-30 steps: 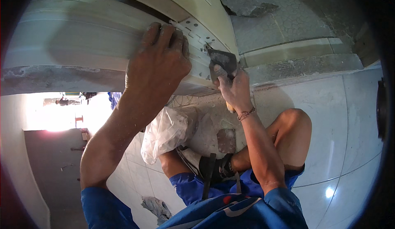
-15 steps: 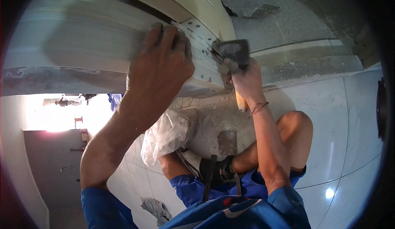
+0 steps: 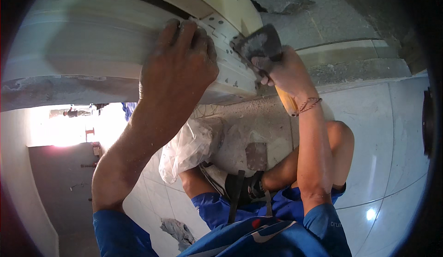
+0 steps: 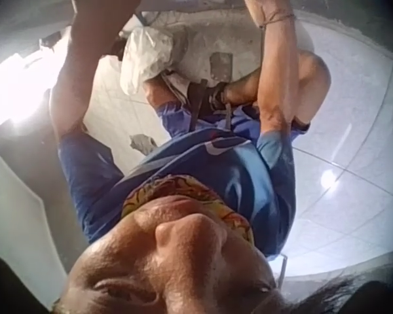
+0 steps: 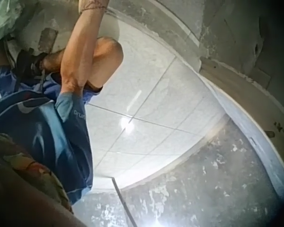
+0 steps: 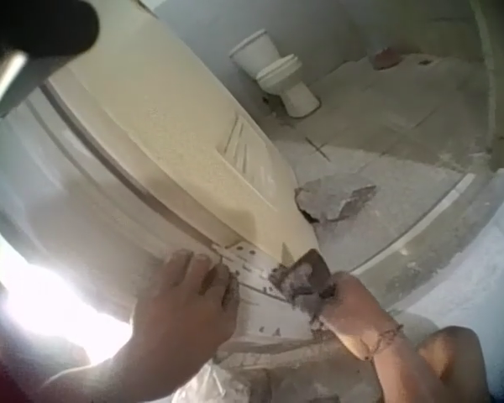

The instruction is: Scraping and sanding the bottom of a door frame.

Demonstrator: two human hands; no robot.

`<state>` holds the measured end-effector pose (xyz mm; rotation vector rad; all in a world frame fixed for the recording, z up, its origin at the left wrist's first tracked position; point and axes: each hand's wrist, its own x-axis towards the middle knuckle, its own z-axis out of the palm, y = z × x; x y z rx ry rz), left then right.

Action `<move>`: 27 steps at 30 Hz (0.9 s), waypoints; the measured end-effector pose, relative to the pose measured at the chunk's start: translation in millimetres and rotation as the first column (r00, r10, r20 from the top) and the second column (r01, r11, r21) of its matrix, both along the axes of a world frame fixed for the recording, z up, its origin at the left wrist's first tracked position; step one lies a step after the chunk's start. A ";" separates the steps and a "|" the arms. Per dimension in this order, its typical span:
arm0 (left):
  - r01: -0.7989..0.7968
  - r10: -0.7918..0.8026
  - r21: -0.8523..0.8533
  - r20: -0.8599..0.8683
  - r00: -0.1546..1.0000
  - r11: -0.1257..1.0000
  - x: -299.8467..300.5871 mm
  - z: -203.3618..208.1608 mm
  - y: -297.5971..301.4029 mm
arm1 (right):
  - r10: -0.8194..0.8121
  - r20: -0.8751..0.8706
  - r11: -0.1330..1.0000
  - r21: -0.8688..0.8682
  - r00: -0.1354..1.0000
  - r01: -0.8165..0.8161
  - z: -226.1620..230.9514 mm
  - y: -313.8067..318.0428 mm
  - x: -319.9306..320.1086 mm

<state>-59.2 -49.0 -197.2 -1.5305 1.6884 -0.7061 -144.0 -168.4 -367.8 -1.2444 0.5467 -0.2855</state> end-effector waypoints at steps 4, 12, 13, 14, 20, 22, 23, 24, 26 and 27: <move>-0.079 0.077 0.050 0.036 0.996 0.996 -4.3 2.9 -1.1 | -0.027 0.097 0.995 -0.092 0.995 0.036 -9.5 11.4 4.7; 0.073 -0.073 -0.056 0.005 0.997 0.996 2.4 -2.5 -0.8 | -0.457 0.312 0.886 0.083 0.833 0.455 1.8 83.2 11.0; 0.069 -0.069 -0.057 -0.001 0.998 0.996 2.2 -2.5 -0.7 | -0.466 0.348 0.883 0.119 0.813 0.454 5.9 86.8 11.4; 0.068 -0.068 -0.057 0.001 0.998 0.996 1.0 -0.9 -0.7 | -0.465 0.350 0.883 0.120 0.813 0.453 4.5 85.9 12.0; -0.047 0.045 0.046 0.051 0.998 0.998 -1.3 2.9 -2.2 | -0.299 0.280 0.883 -0.282 0.912 0.376 -16.9 61.1 16.4; -0.072 0.069 0.055 0.064 0.996 0.996 -2.7 1.9 -0.6 | -0.368 0.371 0.823 -0.296 0.853 0.484 -7.8 67.7 15.5; -0.072 0.069 0.058 0.058 0.996 0.996 -3.2 1.4 -1.1 | -0.369 0.364 0.824 -0.297 0.855 0.482 -17.3 64.0 16.3; -0.019 0.019 0.022 0.010 1.000 1.000 -2.8 1.1 -1.9 | -0.316 0.279 0.768 -0.486 0.907 0.417 -34.7 57.0 19.9; 0.031 -0.031 -0.015 -0.024 0.999 0.999 1.7 0.5 -1.8 | -0.275 0.191 0.686 -0.647 0.942 0.331 -22.6 53.6 24.0; 0.027 -0.027 -0.024 -0.031 0.999 0.999 2.2 0.1 -0.9 | -0.288 0.307 0.775 -0.482 0.907 0.409 -13.8 58.2 22.5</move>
